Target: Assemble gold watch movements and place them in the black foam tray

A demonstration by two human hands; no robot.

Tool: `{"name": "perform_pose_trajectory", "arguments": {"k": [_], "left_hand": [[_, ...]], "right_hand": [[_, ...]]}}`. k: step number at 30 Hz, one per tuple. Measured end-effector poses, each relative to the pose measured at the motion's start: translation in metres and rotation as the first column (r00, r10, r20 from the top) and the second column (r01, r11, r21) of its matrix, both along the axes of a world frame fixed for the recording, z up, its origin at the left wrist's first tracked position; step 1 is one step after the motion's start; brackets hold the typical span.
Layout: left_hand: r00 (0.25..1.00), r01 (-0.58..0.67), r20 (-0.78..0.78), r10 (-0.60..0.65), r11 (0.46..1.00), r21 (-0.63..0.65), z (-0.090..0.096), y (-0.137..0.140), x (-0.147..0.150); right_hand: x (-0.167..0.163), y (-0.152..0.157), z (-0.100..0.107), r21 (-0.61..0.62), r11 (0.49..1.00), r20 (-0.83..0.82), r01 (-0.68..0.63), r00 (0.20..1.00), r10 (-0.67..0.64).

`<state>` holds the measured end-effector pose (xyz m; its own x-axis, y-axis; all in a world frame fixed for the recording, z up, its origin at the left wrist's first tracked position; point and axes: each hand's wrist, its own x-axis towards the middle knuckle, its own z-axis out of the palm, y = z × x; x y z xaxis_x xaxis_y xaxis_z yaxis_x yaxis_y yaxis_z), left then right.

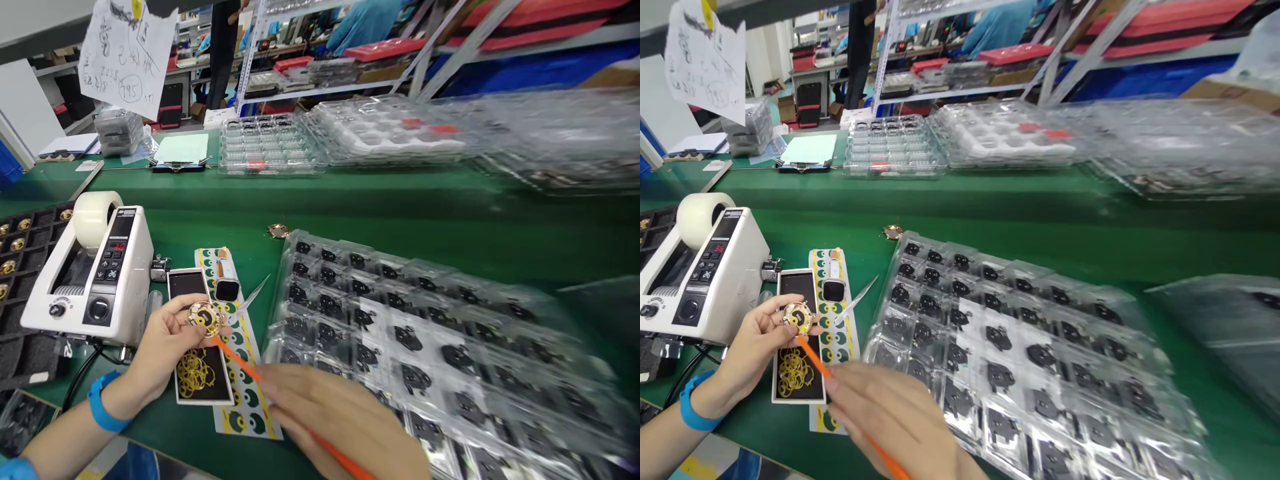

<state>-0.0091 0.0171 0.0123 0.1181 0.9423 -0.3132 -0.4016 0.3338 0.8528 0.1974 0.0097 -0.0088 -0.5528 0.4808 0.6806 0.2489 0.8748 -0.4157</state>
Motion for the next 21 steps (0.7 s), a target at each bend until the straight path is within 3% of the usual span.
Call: {"name": "perform_pose_trajectory", "arguments": {"k": [3,8,14,17,19,21], "left_hand": [[0.999,0.044,0.0,-0.044,0.999,0.006,-0.001,-0.005,0.005],[0.997,0.075,-0.007,-0.075,0.997,-0.001,-0.007,-0.01,0.009],[0.998,0.062,-0.016,-0.062,0.998,-0.018,-0.013,-0.007,0.01],[0.998,0.057,-0.005,-0.057,0.998,-0.02,-0.013,-0.005,0.009],[0.999,0.054,-0.002,-0.054,0.998,-0.031,-0.011,-0.004,0.009],[0.998,0.066,-0.017,-0.067,0.997,-0.041,-0.01,-0.003,0.009]], "right_hand": [[-0.003,-0.001,0.005,-0.093,0.988,-0.034,0.127,0.991,-0.13],[-0.014,0.0,-0.003,-0.057,0.975,-0.077,0.217,0.972,-0.221],[-0.02,0.001,-0.019,0.254,0.958,0.027,0.136,0.989,-0.148],[-0.02,0.0,-0.021,0.316,0.944,0.097,0.093,0.987,-0.129],[-0.019,0.0,-0.019,0.295,0.95,0.09,0.103,0.987,-0.134],[-0.016,0.0,-0.014,0.187,0.969,-0.012,0.161,0.987,-0.162]]}}
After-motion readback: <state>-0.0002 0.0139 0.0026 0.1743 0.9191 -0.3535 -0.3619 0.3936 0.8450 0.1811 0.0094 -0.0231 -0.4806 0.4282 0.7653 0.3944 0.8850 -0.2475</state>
